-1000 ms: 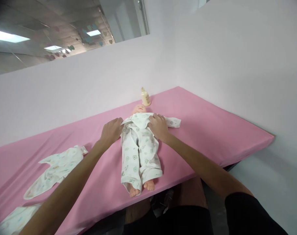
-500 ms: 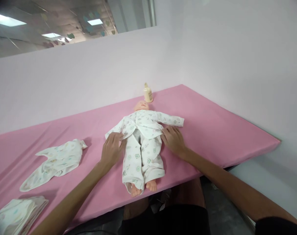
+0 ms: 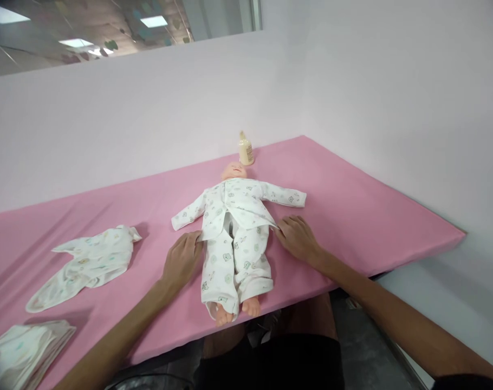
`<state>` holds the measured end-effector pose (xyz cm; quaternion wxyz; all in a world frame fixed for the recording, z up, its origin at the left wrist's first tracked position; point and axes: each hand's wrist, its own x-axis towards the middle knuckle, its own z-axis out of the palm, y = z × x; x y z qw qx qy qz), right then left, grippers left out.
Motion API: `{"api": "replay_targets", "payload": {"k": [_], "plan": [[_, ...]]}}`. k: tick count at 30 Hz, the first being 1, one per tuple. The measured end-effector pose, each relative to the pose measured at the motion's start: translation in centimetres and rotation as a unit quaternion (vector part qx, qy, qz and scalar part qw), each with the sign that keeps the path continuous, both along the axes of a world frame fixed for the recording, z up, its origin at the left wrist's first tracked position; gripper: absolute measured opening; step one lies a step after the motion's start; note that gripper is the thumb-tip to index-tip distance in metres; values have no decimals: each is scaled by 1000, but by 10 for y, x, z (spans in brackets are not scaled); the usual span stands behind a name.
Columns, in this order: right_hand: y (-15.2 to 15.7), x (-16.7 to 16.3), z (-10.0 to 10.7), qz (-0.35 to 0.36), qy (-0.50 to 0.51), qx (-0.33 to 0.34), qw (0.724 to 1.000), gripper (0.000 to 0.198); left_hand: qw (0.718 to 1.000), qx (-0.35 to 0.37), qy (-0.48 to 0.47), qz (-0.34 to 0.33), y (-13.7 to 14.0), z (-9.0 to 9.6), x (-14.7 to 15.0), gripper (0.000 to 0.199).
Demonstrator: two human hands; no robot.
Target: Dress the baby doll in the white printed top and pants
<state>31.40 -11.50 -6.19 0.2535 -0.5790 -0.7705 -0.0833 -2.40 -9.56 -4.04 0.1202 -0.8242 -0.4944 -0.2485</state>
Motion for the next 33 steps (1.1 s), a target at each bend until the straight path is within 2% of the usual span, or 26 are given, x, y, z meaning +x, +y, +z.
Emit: {"api": "replay_targets", "payload": {"k": [5,7,10,12,14,17,21,23,25,28,30,33], "plan": [[-10,-15,5,3,-14,115,993,22,996,-2,-84,23,-30,15,10,17],[-15,-22,11,34,-19,144,989,19,994,32,-108,-10,-48,23,13,17],[-16,-33,21,43,-34,183,982,17,993,89,-60,-58,-62,33,18,25],[-9,-40,28,38,-50,185,981,22,994,104,-12,-38,-57,37,22,31],[2,-49,37,50,-78,169,981,27,996,87,26,-6,-42,39,28,34],[15,-63,47,69,-96,170,978,24,995,62,76,5,-19,40,35,25],[15,-77,48,91,-96,196,972,28,986,132,93,-37,-10,38,39,22],[10,-79,44,107,-104,194,970,30,980,170,84,-66,-12,36,40,21],[5,-78,41,122,-106,181,970,29,977,178,71,-92,-14,35,41,19],[0,-75,41,141,-93,151,974,24,984,151,10,-93,-12,33,45,19],[-1,-75,44,146,-64,143,977,22,991,107,-24,-76,-9,32,48,35],[1,-77,46,143,-12,140,980,35,996,25,-17,-83,-5,30,52,44]]}}
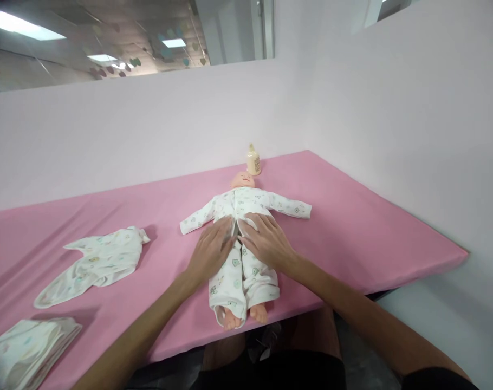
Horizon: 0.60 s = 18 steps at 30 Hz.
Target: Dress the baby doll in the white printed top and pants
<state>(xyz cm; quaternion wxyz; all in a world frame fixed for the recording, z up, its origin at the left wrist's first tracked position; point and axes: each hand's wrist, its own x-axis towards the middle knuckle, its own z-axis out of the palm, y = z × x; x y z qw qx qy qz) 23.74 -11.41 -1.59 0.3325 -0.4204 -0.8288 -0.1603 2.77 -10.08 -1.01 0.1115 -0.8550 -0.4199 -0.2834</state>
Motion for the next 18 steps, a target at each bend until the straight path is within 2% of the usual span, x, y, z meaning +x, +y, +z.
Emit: {"api": "replay_targets", "payload": {"k": [2,7,11,13,15,18], "plan": [[3,-2,-3,12,14,-25,1000,44,1000,-26,9,-4,1,-3,1,42],[6,-4,-15,37,18,-74,996,48,999,-31,15,3,-1,-11,2,42],[2,0,-14,56,17,-70,996,45,997,-69,5,-29,-4,-2,-3,42],[5,1,-7,48,41,-77,995,39,992,-116,-23,-38,-1,11,-5,41],[18,-1,7,10,87,-92,992,33,985,-155,-74,-29,9,28,-6,40],[54,-11,38,-80,154,-142,974,33,979,-143,-140,25,35,47,1,39]]}}
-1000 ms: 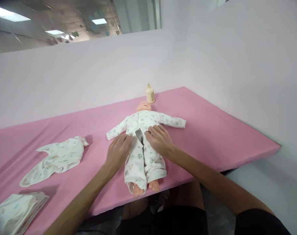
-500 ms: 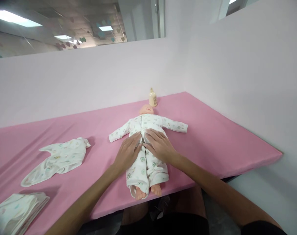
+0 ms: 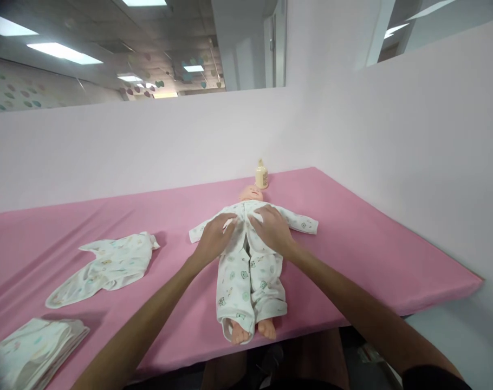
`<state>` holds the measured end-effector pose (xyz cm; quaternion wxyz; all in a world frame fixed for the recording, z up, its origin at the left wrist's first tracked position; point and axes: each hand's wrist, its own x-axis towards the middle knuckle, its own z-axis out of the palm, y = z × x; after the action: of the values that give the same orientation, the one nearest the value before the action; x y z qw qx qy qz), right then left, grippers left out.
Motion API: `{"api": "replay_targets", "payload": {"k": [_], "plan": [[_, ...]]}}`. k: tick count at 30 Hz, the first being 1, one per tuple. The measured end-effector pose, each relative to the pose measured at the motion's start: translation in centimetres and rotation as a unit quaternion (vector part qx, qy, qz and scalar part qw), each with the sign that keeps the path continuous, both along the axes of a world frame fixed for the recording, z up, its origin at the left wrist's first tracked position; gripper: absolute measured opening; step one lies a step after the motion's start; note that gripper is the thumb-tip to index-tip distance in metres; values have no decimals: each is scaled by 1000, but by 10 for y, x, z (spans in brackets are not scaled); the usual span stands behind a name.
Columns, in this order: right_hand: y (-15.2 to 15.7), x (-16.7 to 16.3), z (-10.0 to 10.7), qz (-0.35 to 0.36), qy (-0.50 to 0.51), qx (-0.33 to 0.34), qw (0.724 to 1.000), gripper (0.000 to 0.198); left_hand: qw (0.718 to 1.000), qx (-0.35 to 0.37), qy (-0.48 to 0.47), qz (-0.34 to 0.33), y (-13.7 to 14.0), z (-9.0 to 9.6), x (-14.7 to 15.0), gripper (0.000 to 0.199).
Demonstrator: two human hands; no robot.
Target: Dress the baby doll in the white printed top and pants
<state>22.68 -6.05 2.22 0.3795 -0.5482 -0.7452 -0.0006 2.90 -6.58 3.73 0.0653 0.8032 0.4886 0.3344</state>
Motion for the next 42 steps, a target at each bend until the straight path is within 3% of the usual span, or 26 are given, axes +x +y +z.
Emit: {"api": "replay_targets", "payload": {"k": [2,4,6,9,14,21,28,33,37,42], "plan": [[30,-11,21,-50,-8,-64,997,33,1000,17,17,19,18,3,10,40],[59,-22,35,-82,-70,-128,986,34,998,3,62,-11,29,-3,23,43],[80,-33,42,-99,-125,-173,972,33,993,-15,107,-39,31,-15,35,50],[98,-45,40,-113,-164,-190,962,29,990,-8,141,-6,25,-33,45,59],[107,-56,33,-114,-231,-176,950,27,988,-8,157,6,20,-42,47,63],[108,-72,43,-98,-326,-178,923,27,986,-29,163,20,23,-45,50,66],[110,-84,54,-144,-377,-232,885,30,989,29,144,32,22,-51,51,63],[117,-82,57,-127,-389,-242,880,32,989,32,139,36,23,-55,54,67],[125,-78,56,-106,-379,-250,885,31,991,3,129,21,22,-47,49,66],[132,-46,69,-41,-302,-300,904,6,986,-125,69,-83,44,-13,25,55]]}}
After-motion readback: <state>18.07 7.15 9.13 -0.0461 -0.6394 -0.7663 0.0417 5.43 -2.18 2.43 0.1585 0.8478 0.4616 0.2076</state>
